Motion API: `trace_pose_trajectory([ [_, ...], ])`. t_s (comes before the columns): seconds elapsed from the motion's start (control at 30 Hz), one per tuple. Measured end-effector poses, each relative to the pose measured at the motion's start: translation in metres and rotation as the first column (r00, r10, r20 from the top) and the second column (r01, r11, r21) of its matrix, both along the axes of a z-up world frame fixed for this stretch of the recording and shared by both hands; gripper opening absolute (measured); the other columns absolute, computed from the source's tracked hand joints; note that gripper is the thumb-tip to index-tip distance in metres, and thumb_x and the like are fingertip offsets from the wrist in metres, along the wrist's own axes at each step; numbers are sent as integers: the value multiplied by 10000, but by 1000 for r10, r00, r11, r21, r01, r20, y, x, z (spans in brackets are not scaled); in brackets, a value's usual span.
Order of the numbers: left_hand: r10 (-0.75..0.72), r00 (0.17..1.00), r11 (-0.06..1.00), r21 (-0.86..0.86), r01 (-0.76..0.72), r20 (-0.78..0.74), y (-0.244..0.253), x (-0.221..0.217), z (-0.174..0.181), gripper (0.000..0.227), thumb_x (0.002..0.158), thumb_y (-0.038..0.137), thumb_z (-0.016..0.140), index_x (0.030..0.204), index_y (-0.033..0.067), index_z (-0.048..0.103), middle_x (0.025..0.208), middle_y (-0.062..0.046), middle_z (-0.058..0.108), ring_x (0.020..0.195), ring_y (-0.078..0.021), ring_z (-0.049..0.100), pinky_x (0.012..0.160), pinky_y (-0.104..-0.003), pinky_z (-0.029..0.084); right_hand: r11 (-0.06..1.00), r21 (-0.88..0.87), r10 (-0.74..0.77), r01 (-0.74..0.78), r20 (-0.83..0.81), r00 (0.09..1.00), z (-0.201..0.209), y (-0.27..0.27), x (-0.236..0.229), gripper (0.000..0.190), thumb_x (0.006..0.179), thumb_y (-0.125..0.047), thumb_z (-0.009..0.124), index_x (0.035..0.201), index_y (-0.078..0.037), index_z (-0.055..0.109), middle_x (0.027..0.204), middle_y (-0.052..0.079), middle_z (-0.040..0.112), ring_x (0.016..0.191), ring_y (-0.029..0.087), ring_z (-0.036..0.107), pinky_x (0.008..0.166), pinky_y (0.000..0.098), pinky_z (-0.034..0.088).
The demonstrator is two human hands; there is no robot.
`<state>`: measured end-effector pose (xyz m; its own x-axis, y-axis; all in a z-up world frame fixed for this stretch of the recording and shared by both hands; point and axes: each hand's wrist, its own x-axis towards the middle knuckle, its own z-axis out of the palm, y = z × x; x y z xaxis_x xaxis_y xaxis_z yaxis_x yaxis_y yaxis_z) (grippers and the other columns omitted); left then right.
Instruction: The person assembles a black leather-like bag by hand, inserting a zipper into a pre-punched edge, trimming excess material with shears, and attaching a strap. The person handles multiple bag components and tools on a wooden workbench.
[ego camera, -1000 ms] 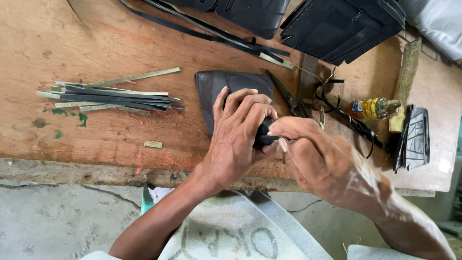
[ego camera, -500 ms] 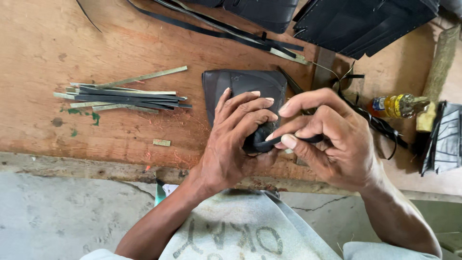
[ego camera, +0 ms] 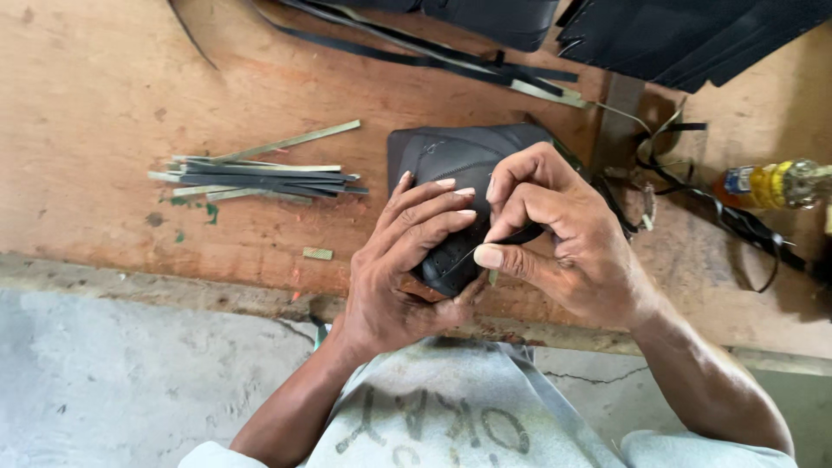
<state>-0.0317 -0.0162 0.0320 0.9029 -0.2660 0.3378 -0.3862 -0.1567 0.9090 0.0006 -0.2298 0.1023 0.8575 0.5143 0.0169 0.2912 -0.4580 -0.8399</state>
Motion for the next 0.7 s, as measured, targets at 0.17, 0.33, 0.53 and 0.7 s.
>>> trace_pose_trajectory([
  [0.17, 33, 999, 999, -23, -33, 0, 6, -7, -4, 619, 784, 180, 891, 1339, 79, 638, 1434, -98, 640, 1453, -296, 570, 1336, -515, 340, 1000, -7, 18, -18, -39, 999, 1, 12, -1, 223, 889, -229, 798, 869, -66, 648, 1126, 47, 554, 1046, 136, 570, 898, 305, 527],
  [0.33, 25, 1000, 999, -34, -25, 0, 17, -10, -9, 674, 788, 187, 877, 1386, 65, 592, 1468, -126, 611, 1475, -309, 546, 1334, -519, 333, 997, -56, 56, -54, 28, 998, 8, 25, -2, 204, 875, -195, 806, 866, -59, 655, 1113, 59, 612, 1018, 141, 610, 863, 309, 559],
  [0.53, -90, 996, 992, -86, 91, 15, 24, -13, -17, 585, 937, 340, 746, 1435, 113, 541, 1523, -114, 531, 1530, -309, 439, 1353, -531, 221, 991, -108, 90, -73, 162, 983, 18, 32, -9, 172, 901, -117, 787, 856, -49, 636, 1110, 63, 650, 1017, 151, 687, 874, 303, 606],
  [0.7, -233, 972, 961, -162, 225, -31, 33, -9, -23, 513, 1084, 463, 491, 1444, 98, 519, 1590, -120, 473, 1589, -312, 349, 1342, -528, 137, 995, -93, 50, -37, 139, 989, 17, 36, -9, 186, 918, -91, 768, 830, -47, 611, 1180, 112, 639, 901, 119, 739, 789, 252, 604],
])
